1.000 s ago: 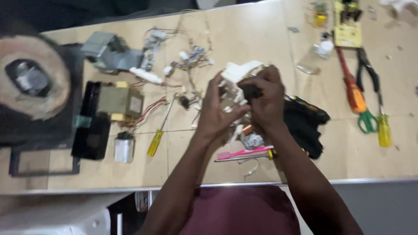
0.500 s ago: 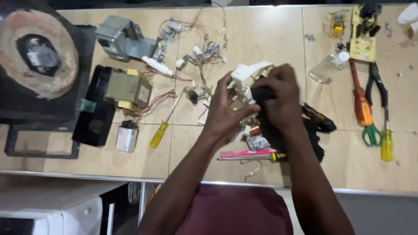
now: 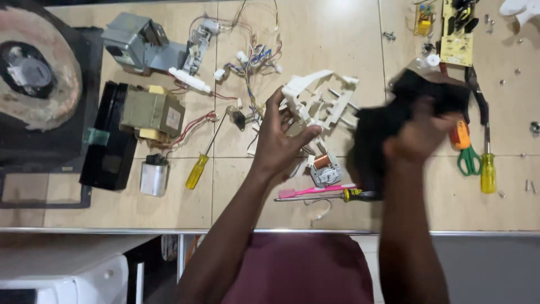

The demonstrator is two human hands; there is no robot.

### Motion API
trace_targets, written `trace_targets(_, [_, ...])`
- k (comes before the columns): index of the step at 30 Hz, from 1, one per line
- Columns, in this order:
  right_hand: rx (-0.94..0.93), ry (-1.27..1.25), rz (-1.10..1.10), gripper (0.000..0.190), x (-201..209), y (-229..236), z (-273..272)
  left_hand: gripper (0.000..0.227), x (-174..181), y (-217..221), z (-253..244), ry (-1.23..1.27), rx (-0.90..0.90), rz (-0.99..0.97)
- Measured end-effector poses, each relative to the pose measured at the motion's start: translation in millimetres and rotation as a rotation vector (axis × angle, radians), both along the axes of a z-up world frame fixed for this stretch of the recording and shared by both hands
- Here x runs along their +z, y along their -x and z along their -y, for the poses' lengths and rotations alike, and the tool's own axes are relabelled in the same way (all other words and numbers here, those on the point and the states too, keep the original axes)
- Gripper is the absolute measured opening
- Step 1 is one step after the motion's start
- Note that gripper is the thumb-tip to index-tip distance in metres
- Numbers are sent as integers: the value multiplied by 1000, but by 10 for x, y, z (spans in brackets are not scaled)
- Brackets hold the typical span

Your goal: The person cleans various disassembled electronic components on a workbench. They use a pink toothbrush to scrub a green circuit board and a yellow component, then wipe a white plastic housing with a black cloth. The person also handles a small motor and a light bulb, wiping them with the cloth.

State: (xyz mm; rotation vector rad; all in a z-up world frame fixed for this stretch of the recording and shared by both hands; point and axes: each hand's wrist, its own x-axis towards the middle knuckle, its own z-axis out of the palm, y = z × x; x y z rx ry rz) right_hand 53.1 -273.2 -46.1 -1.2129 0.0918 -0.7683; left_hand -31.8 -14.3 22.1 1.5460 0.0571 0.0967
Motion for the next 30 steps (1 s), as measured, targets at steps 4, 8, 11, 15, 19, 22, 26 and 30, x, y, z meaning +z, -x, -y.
trace_targets(4, [145, 73, 78, 29, 100, 433, 747, 94, 119, -41, -60, -11, -20, 0])
trace_targets(8, [76, 418, 9, 28, 343, 911, 872, 104, 301, -118, -37, 300, -67, -255])
trace_targets(11, [-7, 669, -160, 35, 209, 1073, 954, 107, 242, -233, -68, 292, -80, -314])
trace_targets(15, [153, 1142, -283, 30, 227, 1141, 812, 99, 27, -349, -88, 242, -98, -267])
trace_targets(19, [70, 695, -168, 39, 508, 1043, 142, 94, -96, -313, -77, 385, -140, -201])
trace_targets(22, [-40, 611, -103, 38, 512, 810, -330, 100, -176, -280, -32, 272, -201, -149])
trace_targets(26, [-42, 1041, 23, 26, 552, 579, -832, 102, -287, -199, 99, 202, -166, 100])
trace_targets(30, [164, 1243, -19, 32, 542, 600, -925, 107, -425, -264, 58, 162, -91, 194])
